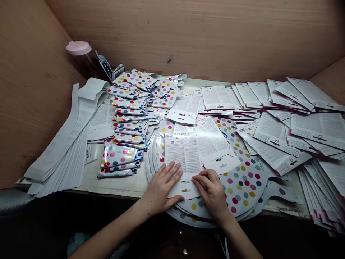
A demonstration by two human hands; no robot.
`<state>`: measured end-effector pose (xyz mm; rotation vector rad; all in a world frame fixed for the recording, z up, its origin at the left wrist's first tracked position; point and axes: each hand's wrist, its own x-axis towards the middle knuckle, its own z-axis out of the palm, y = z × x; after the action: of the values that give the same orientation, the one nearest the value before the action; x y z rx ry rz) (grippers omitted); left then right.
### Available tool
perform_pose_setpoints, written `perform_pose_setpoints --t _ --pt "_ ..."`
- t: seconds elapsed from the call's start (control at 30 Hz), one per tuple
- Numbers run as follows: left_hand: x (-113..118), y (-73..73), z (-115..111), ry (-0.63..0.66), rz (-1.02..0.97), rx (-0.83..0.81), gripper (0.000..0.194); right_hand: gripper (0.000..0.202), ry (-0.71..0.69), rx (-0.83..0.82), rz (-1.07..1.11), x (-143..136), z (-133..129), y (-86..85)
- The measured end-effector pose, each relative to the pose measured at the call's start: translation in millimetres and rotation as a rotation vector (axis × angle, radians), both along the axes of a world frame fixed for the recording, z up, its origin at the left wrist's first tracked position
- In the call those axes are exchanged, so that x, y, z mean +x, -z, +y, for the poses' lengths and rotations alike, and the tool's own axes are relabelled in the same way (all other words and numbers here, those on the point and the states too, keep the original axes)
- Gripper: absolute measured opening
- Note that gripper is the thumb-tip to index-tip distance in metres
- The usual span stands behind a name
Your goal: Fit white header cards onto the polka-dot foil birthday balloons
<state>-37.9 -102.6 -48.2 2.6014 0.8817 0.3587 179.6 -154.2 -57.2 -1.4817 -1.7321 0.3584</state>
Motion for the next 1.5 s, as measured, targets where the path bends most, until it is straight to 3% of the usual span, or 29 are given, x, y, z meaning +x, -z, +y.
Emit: perform_pose_setpoints --t 0.33,0.67,1.03,1.1,1.23,1.27,1.4,1.5 --pt "0 0.4 -1 0.010 0.042 0.019 0.090 0.010 0.048 -0.118 -0.016 -10 1 2.7" --pt "-1 1.3 -2 0.012 0.053 0.038 0.086 0.007 0.100 -0.033 -0.063 -13 -7 3.9" --pt "1 3.4 -2 0.000 0.030 0.023 0.086 0.017 0.128 -0.090 -0.256 -25 -2 8.3" --pt "0 2.7 -2 0.002 0.033 0.007 0.086 0.018 0.059 -0.088 -0.267 -27 -15 0.8" --pt "-5 2.3 2 0.043 0.024 -0.010 0.093 0.016 -0.421 -0.199 -0.280 -11 -41 -23.4" --pt "-7 3.0 4 0.069 0.016 -0.004 0.095 0.017 -0.488 -0.224 -0.279 -4 -44 -28.0" --pt "-18 10.1 3 0.231 -0.071 0.077 0.080 0.015 -0.380 -0.215 -0.303 17 -43 -29.3" --pt "-22 15.7 -11 0.249 -0.275 0.177 0.052 0.036 -0.398 -0.157 -0.334 15 -44 -17.5"
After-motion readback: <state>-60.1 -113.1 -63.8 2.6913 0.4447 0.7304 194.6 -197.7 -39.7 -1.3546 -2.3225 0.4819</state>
